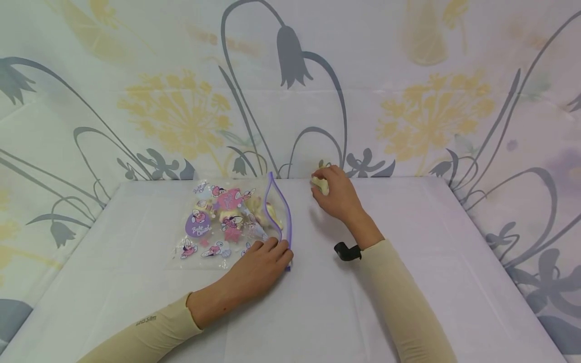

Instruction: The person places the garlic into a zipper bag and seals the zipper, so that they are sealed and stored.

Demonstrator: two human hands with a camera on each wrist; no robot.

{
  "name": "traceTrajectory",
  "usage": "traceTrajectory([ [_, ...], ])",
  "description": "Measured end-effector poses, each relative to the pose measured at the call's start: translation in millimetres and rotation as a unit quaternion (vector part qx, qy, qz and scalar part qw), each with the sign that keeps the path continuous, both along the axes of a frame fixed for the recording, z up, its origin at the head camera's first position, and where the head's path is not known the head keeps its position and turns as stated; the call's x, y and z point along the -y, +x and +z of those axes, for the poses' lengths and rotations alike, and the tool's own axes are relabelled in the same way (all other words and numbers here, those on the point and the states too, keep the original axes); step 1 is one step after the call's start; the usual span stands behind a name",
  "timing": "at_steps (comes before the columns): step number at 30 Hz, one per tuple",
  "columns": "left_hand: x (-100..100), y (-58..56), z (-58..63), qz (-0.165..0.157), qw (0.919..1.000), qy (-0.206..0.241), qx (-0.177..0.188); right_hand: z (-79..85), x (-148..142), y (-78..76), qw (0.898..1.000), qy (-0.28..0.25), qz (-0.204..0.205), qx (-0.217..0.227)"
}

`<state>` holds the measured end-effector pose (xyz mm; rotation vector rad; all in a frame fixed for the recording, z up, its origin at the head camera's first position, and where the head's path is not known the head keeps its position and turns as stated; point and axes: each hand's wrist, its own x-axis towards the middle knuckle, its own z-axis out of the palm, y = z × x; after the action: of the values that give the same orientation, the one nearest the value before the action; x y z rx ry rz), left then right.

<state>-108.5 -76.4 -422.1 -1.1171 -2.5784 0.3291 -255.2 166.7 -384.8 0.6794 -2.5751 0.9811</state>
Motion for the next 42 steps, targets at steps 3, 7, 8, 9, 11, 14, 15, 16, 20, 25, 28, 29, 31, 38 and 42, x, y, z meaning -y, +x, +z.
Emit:
traceTrajectory([
  [3, 0.1, -0.6, -0.3, 0.002, 1.0000, 0.003, 0.006, 0.1, -3.0, -0.8, 1.000, 0.003, -0.008, 0.008],
  [7, 0.5, -1.5, -0.7, 0.004, 0.9999, 0.010, 0.012, 0.5, -8.0, -1.7, 1.000, 0.001, -0.018, 0.009],
  [8, 0.6, -1.8, -0.8, 0.004, 0.9999, 0.012, 0.011, 0.7, -9.2, -1.8, 1.000, 0.000, -0.019, 0.007],
  [9, 0.7, -2.0, -0.8, 0.005, 0.9998, 0.012, 0.012, 0.6, -10.4, -2.1, 1.000, 0.000, -0.021, 0.004],
  [11, 0.8, -2.2, -0.7, 0.007, 0.9998, 0.013, 0.011, 0.3, -12.7, -2.9, 1.000, 0.000, -0.024, 0.000],
  [14, 0.7, -2.3, -1.0, 0.010, 0.9997, 0.016, 0.013, 0.4, -15.3, -3.2, 1.000, 0.000, -0.026, 0.003],
  [15, 0.7, -2.2, -1.0, 0.011, 0.9997, 0.017, 0.014, 0.2, -16.3, -3.6, 1.000, 0.000, -0.027, 0.005],
  [16, 0.6, -2.1, -1.0, 0.012, 0.9997, 0.017, 0.014, 0.1, -17.4, -3.8, 1.000, -0.001, -0.029, 0.008],
  [20, 0.1, -1.7, -1.3, 0.012, 0.9997, 0.017, 0.009, -0.4, -21.7, -5.1, 0.999, 0.000, -0.039, 0.010],
  [25, 0.1, -0.8, -0.6, 0.013, 0.9998, 0.014, 0.009, -0.2, -25.9, -5.7, 0.999, 0.001, -0.045, 0.002],
  [28, 0.0, -0.4, -0.3, 0.016, 0.9995, 0.018, 0.018, -0.3, -28.1, -5.4, 0.999, 0.000, -0.048, -0.001],
  [29, -0.1, -0.2, -0.1, 0.017, 0.9994, 0.019, 0.022, -0.5, -28.9, -5.5, 0.999, 0.000, -0.049, -0.002],
  [31, -0.3, -0.1, -0.1, 0.021, 0.9993, 0.019, 0.026, -0.5, -29.9, -5.8, 0.999, -0.002, -0.050, -0.004],
  [38, -0.7, 0.3, 1.2, 0.035, 0.9987, -0.007, 0.037, -1.2, -33.2, -8.5, 0.999, -0.004, -0.051, 0.008],
  [42, -0.5, -0.6, 1.0, 0.031, 0.9991, 0.004, 0.027, -1.5, -35.0, -8.8, 0.998, 0.004, -0.057, 0.024],
])
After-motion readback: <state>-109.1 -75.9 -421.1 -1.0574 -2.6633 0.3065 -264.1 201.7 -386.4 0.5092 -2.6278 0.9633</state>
